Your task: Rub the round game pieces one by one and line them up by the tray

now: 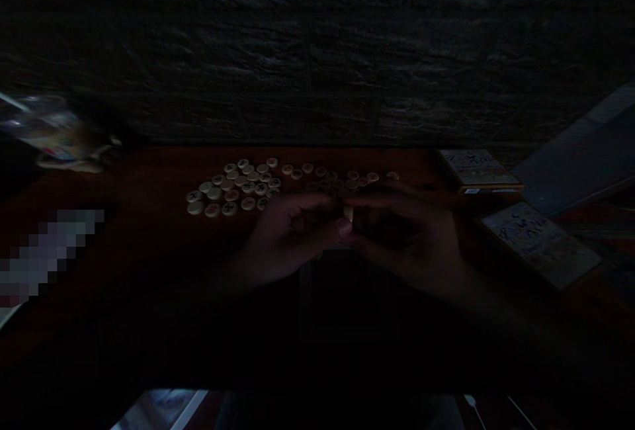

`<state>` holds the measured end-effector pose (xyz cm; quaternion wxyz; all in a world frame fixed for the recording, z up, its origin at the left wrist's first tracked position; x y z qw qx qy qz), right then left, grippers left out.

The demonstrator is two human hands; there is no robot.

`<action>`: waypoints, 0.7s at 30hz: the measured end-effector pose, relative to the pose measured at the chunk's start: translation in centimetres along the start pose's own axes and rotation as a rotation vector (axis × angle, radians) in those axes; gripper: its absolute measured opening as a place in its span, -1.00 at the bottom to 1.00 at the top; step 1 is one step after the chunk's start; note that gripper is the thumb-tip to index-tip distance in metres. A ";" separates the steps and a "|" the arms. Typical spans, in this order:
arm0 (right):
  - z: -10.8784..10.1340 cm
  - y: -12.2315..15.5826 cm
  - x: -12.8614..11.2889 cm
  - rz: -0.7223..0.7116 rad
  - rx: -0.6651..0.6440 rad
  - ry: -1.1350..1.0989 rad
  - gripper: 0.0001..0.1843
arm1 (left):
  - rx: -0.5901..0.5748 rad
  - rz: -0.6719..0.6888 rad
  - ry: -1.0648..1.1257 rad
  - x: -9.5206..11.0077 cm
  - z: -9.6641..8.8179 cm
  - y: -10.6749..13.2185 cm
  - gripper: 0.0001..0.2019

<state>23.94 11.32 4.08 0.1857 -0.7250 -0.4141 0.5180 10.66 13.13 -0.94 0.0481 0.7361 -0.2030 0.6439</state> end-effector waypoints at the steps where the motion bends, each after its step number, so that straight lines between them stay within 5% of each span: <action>1: 0.0 0.0 0.0 0.002 0.003 0.001 -0.59 | -0.001 -0.001 0.007 0.0 0.0 0.0 -0.83; 21: 0.1 0.0 -0.2 -0.010 -0.019 0.005 -0.63 | -0.017 0.027 0.000 0.2 0.2 -0.1 -0.77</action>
Point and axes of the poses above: each hand's wrist, its own y-axis away from the middle knuckle, its own z-axis out of the palm, x = y × z, the point moved 10 cm from there along -y, towards the middle knuckle, and after that the axes turned 4 degrees about -y, right-handed, at the moved point
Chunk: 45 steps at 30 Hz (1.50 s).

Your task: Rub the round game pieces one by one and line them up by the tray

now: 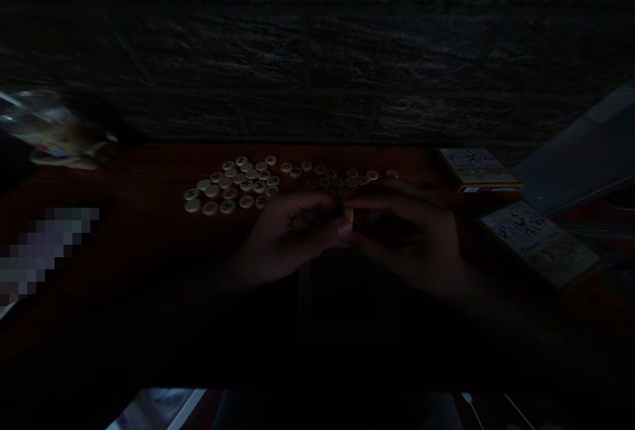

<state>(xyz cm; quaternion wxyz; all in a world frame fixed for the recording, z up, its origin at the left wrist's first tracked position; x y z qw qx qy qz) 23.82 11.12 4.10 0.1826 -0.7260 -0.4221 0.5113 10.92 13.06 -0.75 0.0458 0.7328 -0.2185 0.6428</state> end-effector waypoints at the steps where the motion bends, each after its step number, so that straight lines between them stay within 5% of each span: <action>1: 0.0 0.0 0.0 0.000 0.003 0.000 -0.64 | 0.003 0.000 -0.012 0.0 0.0 0.0 -0.77; 45: 0.0 0.0 -0.1 -0.009 -0.002 0.016 -0.64 | -0.002 -0.004 -0.021 0.2 0.0 0.0 -0.79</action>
Point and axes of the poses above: each hand's wrist, its own y-axis away from the middle knuckle, its own z-axis out of the palm, x = y × z, the point moved 10 cm from there along -y, towards the middle knuckle, and after that the axes turned 4 degrees about -y, right-handed, at the moved point
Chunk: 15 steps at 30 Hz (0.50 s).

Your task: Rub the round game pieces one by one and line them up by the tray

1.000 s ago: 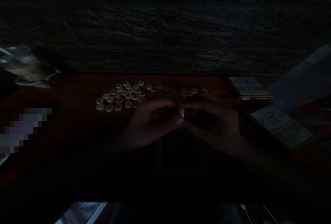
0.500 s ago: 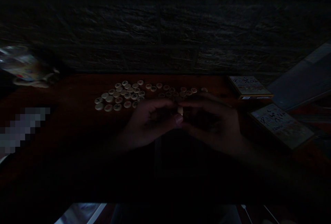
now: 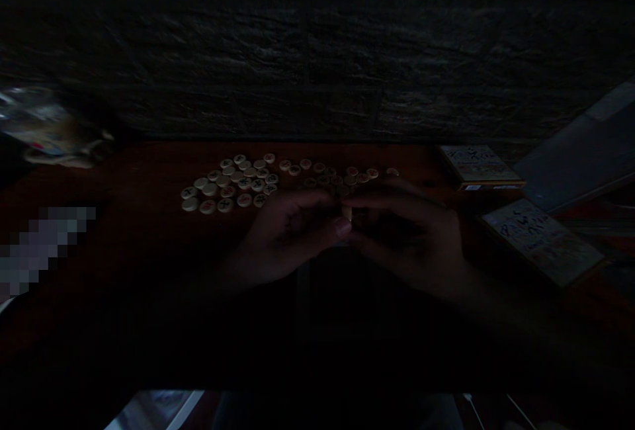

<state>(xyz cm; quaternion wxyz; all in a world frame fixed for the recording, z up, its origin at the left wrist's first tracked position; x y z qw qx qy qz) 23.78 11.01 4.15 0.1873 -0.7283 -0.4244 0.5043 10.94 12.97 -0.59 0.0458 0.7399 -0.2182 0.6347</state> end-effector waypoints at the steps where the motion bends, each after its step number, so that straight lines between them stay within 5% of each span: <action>1: 0.0 0.0 0.0 0.002 -0.003 0.002 -0.64 | 0.002 -0.001 0.000 0.0 0.0 0.0 -0.80; 15: 0.0 0.1 0.0 -0.006 -0.001 -0.003 -0.63 | -0.014 0.028 0.020 0.4 0.0 0.0 -0.84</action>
Point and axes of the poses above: each hand's wrist, its own y-axis away from the middle knuckle, its own z-axis out of the palm, x = y × z, the point moved 10 cm from there along -y, towards the middle knuckle, and after that the axes turned 4 degrees about -y, right-handed, at the moved point
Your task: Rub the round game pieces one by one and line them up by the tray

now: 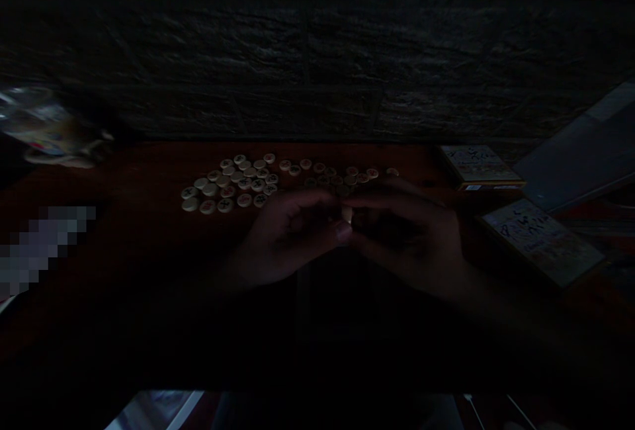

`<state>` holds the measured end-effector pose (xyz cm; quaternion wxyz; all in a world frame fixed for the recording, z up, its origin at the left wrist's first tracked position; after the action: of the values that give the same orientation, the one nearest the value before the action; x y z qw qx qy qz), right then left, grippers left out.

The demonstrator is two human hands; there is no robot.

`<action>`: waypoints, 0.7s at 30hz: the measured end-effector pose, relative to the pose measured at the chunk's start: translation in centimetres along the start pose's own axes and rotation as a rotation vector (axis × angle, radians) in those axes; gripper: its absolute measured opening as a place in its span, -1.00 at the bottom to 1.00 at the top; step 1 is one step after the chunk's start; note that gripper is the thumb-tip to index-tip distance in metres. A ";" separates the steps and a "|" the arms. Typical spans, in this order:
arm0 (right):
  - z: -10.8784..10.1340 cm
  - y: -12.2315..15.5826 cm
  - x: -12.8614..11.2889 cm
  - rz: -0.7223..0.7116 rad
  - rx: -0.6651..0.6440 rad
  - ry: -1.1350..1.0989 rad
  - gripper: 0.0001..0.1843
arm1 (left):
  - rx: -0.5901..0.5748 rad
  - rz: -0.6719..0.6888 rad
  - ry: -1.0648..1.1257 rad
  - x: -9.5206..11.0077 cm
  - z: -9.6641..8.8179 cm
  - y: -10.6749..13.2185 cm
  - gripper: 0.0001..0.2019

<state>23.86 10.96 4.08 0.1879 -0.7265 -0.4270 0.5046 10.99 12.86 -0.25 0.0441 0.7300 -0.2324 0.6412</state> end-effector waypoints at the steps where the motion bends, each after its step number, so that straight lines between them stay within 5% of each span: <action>1: 0.0 0.0 0.0 -0.001 -0.001 0.002 -0.63 | 0.000 -0.001 -0.004 0.0 0.0 0.0 -0.83; 21: 0.0 -0.1 0.0 -0.004 0.002 -0.015 -0.65 | 0.015 0.032 -0.022 0.1 -0.1 0.0 -0.81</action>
<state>23.84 10.98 4.12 0.1865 -0.7216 -0.4293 0.5101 10.89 12.89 -0.10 0.0260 0.7335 -0.2397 0.6355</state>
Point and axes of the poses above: each hand's wrist, its own y-axis away from the middle knuckle, its own z-axis out of the palm, x = y × z, the point moved 10 cm from there along -y, towards the middle knuckle, and after that the axes turned 4 degrees about -y, right-handed, at the moved point
